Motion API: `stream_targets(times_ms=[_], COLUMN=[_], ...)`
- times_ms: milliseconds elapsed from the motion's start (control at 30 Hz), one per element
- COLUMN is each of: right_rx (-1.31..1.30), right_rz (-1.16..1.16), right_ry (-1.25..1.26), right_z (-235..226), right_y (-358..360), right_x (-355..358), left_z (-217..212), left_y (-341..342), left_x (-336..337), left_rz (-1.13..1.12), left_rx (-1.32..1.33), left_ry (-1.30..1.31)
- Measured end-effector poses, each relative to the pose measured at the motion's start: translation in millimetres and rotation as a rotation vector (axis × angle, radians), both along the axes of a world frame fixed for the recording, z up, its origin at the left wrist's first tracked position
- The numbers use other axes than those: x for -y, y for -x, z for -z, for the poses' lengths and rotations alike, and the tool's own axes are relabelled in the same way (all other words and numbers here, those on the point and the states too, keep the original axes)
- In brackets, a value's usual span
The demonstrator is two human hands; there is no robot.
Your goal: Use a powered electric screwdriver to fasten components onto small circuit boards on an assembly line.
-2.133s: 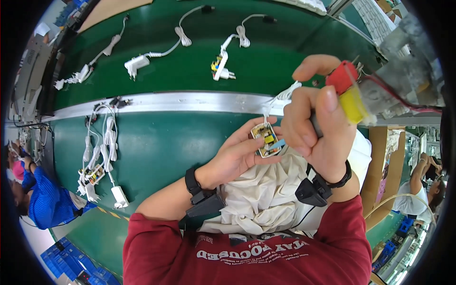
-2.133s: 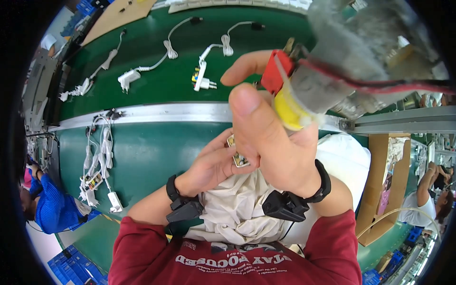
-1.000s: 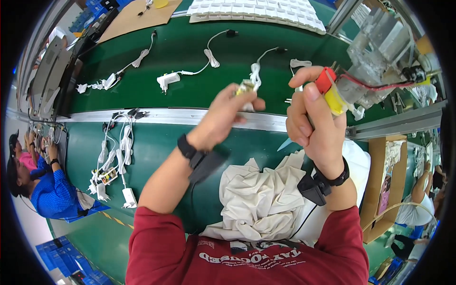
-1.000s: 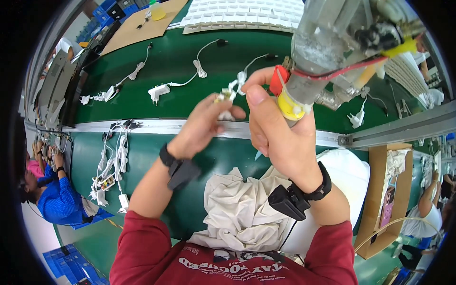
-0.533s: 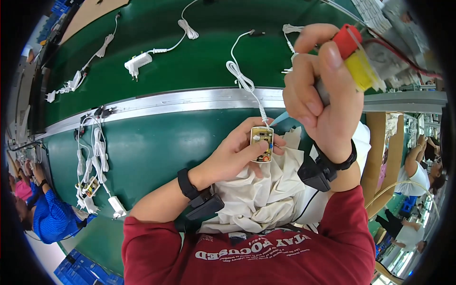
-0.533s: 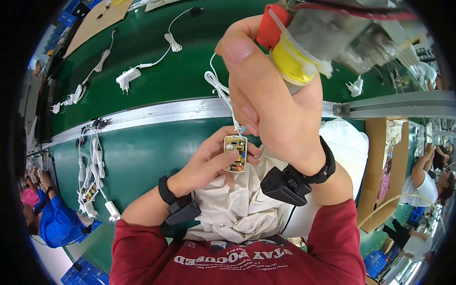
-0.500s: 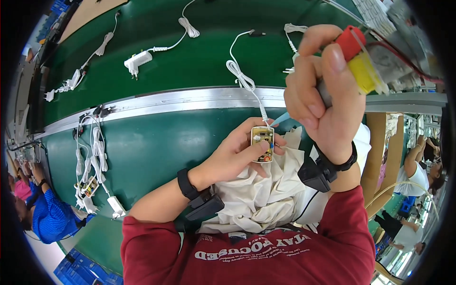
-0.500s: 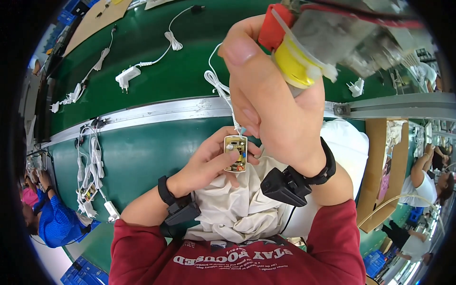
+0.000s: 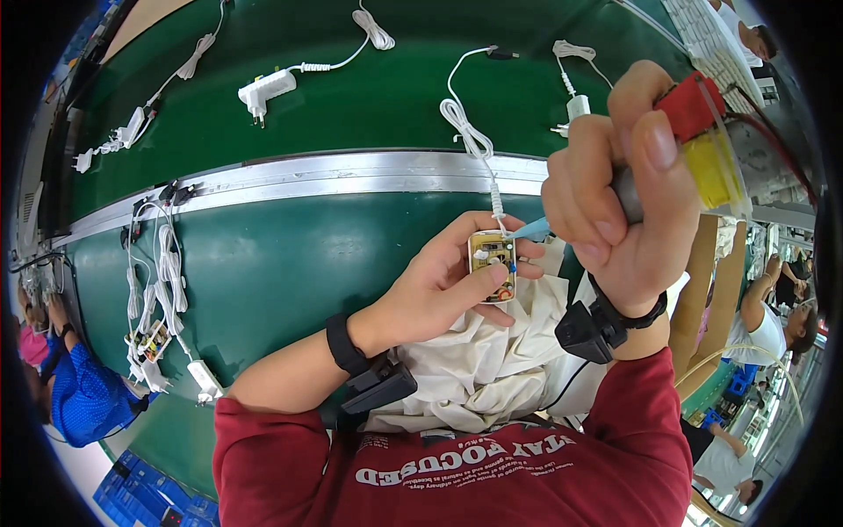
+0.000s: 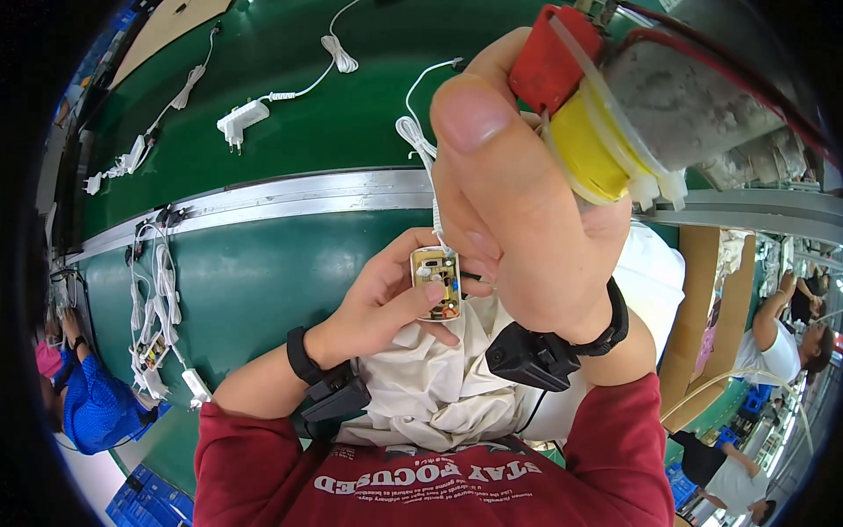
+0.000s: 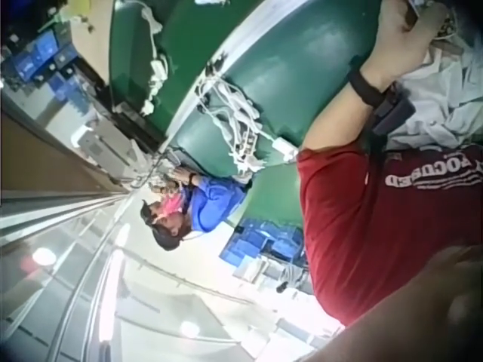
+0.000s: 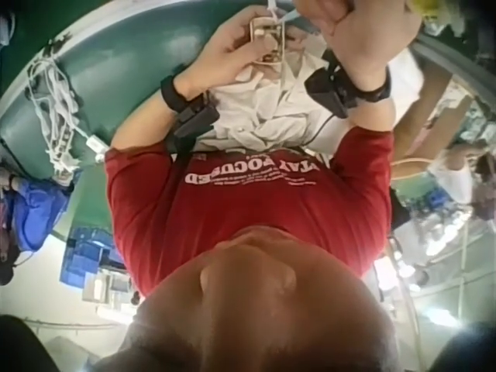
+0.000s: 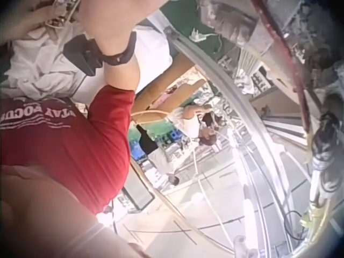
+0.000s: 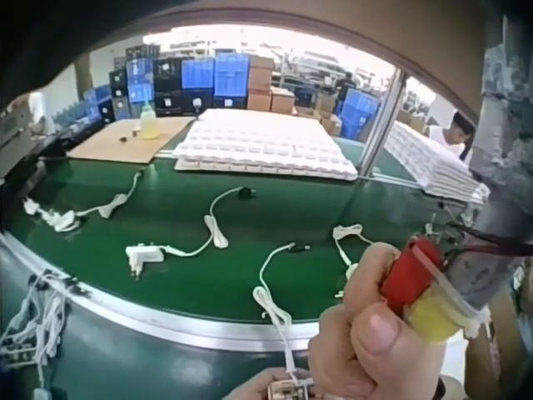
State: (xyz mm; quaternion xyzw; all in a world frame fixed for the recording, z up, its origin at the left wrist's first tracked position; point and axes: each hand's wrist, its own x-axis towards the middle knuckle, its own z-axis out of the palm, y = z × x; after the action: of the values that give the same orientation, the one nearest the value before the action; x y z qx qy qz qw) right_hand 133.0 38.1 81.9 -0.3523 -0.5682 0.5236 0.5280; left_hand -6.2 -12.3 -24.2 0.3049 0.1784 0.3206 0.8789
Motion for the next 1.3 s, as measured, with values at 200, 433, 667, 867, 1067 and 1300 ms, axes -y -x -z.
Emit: stream_targets(times_ms=[200,433,667,867,1067,1300], right_rx=[-0.008,0.070,-0.004,0.008,0.010,0.049], right_rz=[0.004,-0.055,-0.103,-0.096,-0.101,-0.102], right_ry=[0.006,0.101,0.073,0.099,0.073,0.068], right_z=[-6.6,-20.3,-9.3,-11.3,-10.8,-13.6], right_y=[3.6,1.5,9.1,13.5,17.3,13.8], right_x=[3.3,15.3,24.9,27.9,27.0,25.3], left_z=[-1.2,2.9,2.9,1.1,0.5,-2.4], left_y=[-0.1,3.0,11.5,13.8,14.6,11.3], left_x=[1.1,-1.0,-0.6,0.0,0.0,1.8], left_rz=[-0.023,-0.083,-0.125,-0.134,-0.139,-0.115], left_rx=[0.012,-0.045,0.010,0.036,0.042,0.138], left_ry=[0.002,0.081,0.119,0.142,0.145,0.236])
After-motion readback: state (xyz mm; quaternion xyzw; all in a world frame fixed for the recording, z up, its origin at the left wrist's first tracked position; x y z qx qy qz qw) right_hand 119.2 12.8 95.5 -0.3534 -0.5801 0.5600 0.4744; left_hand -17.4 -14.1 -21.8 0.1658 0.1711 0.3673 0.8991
